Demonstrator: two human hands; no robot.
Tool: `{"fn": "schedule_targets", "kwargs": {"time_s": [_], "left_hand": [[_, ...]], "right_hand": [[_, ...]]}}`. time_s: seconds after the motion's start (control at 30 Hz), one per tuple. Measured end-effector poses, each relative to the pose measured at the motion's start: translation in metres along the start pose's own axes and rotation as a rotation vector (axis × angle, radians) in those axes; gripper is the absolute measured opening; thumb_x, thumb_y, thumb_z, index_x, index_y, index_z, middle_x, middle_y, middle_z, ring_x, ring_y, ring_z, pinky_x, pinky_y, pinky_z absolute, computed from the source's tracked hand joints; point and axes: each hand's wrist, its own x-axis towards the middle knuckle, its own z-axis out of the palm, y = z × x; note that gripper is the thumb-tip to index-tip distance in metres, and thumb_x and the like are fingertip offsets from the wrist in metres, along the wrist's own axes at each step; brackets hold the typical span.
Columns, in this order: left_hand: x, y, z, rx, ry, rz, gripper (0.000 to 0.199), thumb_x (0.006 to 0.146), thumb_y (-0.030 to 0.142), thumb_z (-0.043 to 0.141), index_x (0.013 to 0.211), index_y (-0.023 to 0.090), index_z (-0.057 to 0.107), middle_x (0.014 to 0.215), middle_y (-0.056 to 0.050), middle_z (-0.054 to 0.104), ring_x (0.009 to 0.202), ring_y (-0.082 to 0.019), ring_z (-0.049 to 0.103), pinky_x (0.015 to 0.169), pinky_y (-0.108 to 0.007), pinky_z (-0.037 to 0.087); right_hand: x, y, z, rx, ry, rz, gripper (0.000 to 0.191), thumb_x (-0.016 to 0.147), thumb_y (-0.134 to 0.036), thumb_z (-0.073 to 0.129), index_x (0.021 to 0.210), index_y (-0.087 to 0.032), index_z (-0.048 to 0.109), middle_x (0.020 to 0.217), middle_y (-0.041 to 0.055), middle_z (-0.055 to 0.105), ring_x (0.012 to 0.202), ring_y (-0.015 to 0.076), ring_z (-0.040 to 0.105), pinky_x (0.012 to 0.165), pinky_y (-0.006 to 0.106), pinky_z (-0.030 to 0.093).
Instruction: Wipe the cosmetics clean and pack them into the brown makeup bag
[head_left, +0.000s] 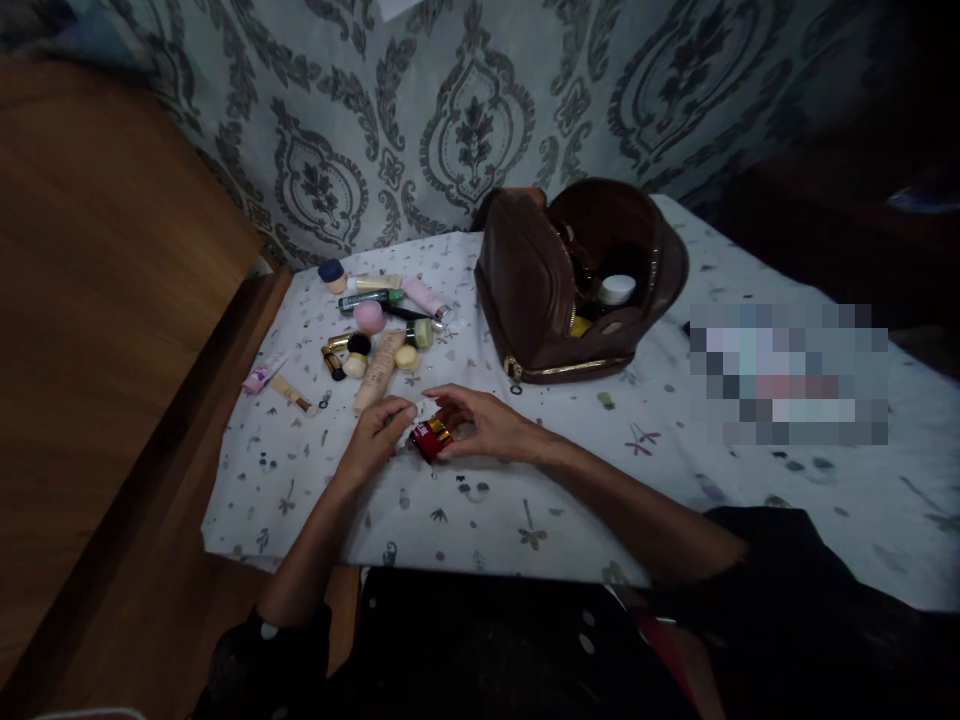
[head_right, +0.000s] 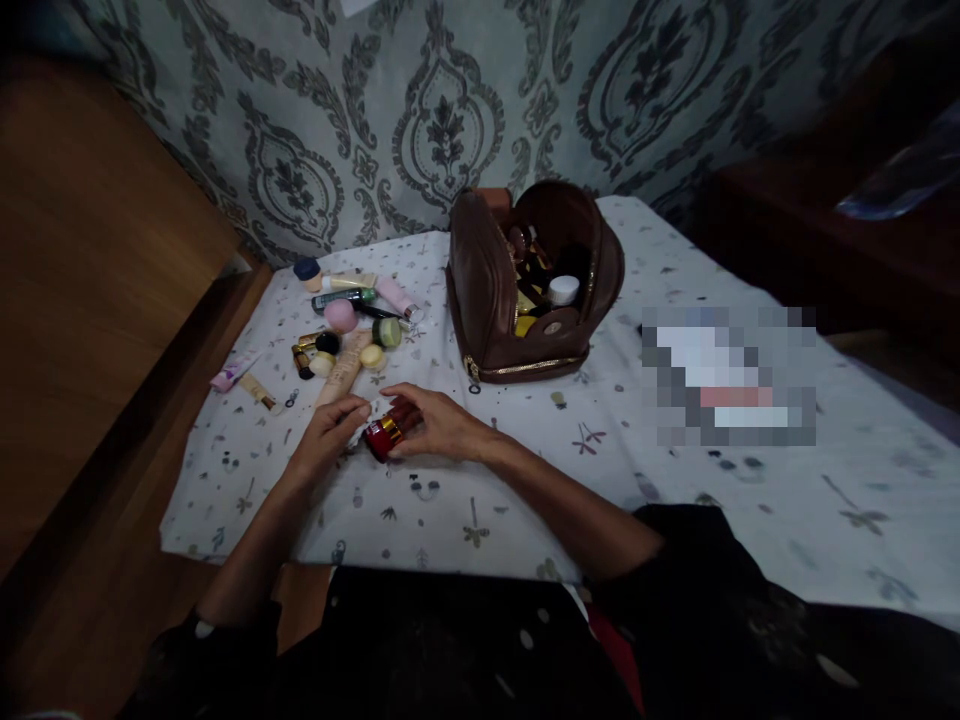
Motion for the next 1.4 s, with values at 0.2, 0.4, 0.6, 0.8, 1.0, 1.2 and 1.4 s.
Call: {"fn": "schedule_targets", "kwargs": {"time_s": [0.2,0.4,0.6,0.8,1.0,1.2,1.4], "left_hand": [[-0.001,-0.003,-0.004,-0.024,-0.084,-0.088,0.042,0.084,0.056,0.057,0.065,0.018,0.055,0.061,0.003,0.048,0.062,-0.013,0.045,0.062,-0.025,0.039],[-0.003,0.003,-0.006,0.045,-0.013,0.052,0.028,0.087,0.041,0.059,0.096,0.017,0.07,0.095,-0.005,0.072,0.092,-0.02,0.063,0.085,-0.03,0.047],[-0.019,0.023,-0.002,0.256,-0.004,0.266,0.019,0.094,0.029,0.055,0.096,0.019,0.072,0.094,-0.007,0.071,0.093,-0.02,0.064,0.086,-0.032,0.049],[-0.037,0.024,0.006,0.428,0.02,0.456,0.016,0.095,0.02,0.056,0.104,0.021,0.069,0.104,-0.009,0.068,0.099,-0.02,0.062,0.087,-0.035,0.051],[-0.047,0.026,0.01,0.476,0.047,0.537,0.015,0.094,0.017,0.057,0.105,0.021,0.067,0.104,-0.008,0.068,0.099,-0.02,0.061,0.086,-0.036,0.052],[-0.042,0.031,0.008,0.422,0.012,0.475,0.016,0.096,0.019,0.054,0.105,0.02,0.067,0.102,-0.009,0.069,0.099,-0.02,0.062,0.087,-0.034,0.05],[-0.035,0.017,0.001,0.221,0.036,0.176,0.018,0.094,0.031,0.054,0.097,0.019,0.067,0.091,-0.004,0.07,0.085,-0.019,0.063,0.079,-0.029,0.048]], "right_hand": [[-0.001,-0.004,-0.003,-0.095,-0.049,-0.027,0.081,0.064,-0.028,0.086,0.136,-0.024,0.047,0.113,0.0054,0.065,0.104,0.0213,0.065,0.097,0.042,0.051],[-0.002,-0.002,-0.003,-0.151,-0.048,-0.035,0.083,0.067,-0.029,0.085,0.139,-0.021,0.045,0.111,0.0066,0.066,0.103,0.021,0.065,0.095,0.042,0.052],[-0.001,-0.003,-0.003,-0.293,-0.003,-0.045,0.071,0.068,-0.036,0.085,0.131,-0.022,0.055,0.109,0.0059,0.063,0.097,0.02,0.062,0.088,0.039,0.054],[-0.002,-0.016,-0.004,-0.575,-0.04,-0.103,0.052,0.068,-0.036,0.085,0.112,-0.017,0.067,0.098,0.0056,0.059,0.09,0.0203,0.058,0.081,0.036,0.051],[-0.005,-0.02,-0.002,-0.493,-0.089,-0.064,0.04,0.078,-0.022,0.072,0.117,-0.018,0.065,0.096,0.0048,0.066,0.085,0.0181,0.061,0.079,0.033,0.05],[-0.006,-0.018,0.003,-0.377,-0.067,-0.078,0.086,0.066,-0.028,0.085,0.143,-0.024,0.047,0.106,0.0038,0.065,0.095,0.019,0.063,0.085,0.034,0.052],[-0.008,-0.024,0.004,-0.367,-0.088,-0.077,0.1,0.064,-0.024,0.086,0.15,-0.028,0.035,0.108,0.0041,0.066,0.097,0.0194,0.064,0.089,0.036,0.053]]}}
